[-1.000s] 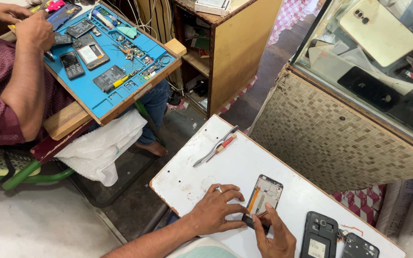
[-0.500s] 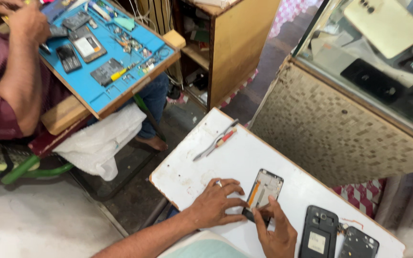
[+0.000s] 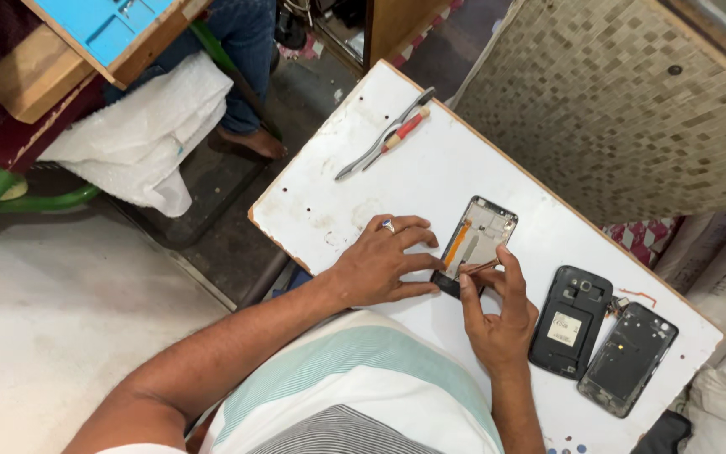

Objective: The person uses a small screwdriver to remove screws from the bottom of a disassembled smartphone. They then lift out the battery and set it aside, flip the phone over, and continue to work on the internal components.

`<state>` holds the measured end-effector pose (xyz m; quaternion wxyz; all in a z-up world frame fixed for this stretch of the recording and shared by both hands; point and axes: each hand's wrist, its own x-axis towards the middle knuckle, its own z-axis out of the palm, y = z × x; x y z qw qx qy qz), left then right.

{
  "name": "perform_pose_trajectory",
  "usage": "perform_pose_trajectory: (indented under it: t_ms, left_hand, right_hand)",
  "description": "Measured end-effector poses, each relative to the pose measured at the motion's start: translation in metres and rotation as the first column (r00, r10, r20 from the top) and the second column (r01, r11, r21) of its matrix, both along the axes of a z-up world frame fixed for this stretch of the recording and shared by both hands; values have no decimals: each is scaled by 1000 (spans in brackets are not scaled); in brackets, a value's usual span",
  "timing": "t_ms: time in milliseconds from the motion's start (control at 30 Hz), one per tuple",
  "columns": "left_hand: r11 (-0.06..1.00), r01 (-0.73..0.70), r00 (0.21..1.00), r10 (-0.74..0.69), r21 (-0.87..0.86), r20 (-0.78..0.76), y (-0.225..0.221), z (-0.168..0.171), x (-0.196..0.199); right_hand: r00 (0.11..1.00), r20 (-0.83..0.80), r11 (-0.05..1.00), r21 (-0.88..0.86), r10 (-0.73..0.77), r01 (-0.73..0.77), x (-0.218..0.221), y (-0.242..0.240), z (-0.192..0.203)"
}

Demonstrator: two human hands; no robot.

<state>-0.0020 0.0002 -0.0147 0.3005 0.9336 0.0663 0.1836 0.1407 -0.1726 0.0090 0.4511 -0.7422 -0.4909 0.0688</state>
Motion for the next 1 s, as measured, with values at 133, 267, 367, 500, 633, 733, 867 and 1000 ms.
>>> perform_pose_trajectory:
  t_ms: [133,267,367,500,633,733,867,1000]
  left_hand:
    - [1000,-4,1000,4,0,18,1,-5,0]
    - [1000,5,1000,-5,-7,-1,0,-9,0]
    - [1000,10,1000,-10,-19,-23,0,-7,1]
    - [1000,7,999,-8,-29,-36,0,-7,1]
    - [999,12,999,-14,-34,-53,-1,-11,2]
    - [999,14,998,-16,-32,-56,0,-13,3]
    - [999,8,999,-10,-36,-54,-1,-12,3]
    - [999,7,998,-9,-34,-62,-1,-10,3]
  right_hand:
    - [999,34,997,74,-8,6,2,-1,-7]
    - [999,37,997,79,11,-14,4,-4,-10]
    - [999,20,996,69,47,-48,4,-4,-7]
    - [997,-9,996,59,75,-74,4,-4,-8]
    - [998,-28,998,48,49,-48,4,-5,-16]
    - [996,-85,999,49,15,-11,5,-9,-18]
    - [977,-210,995,83,-39,58,7,-13,-17]
    - [948,-315,987,129,-46,91,10,-13,-16]
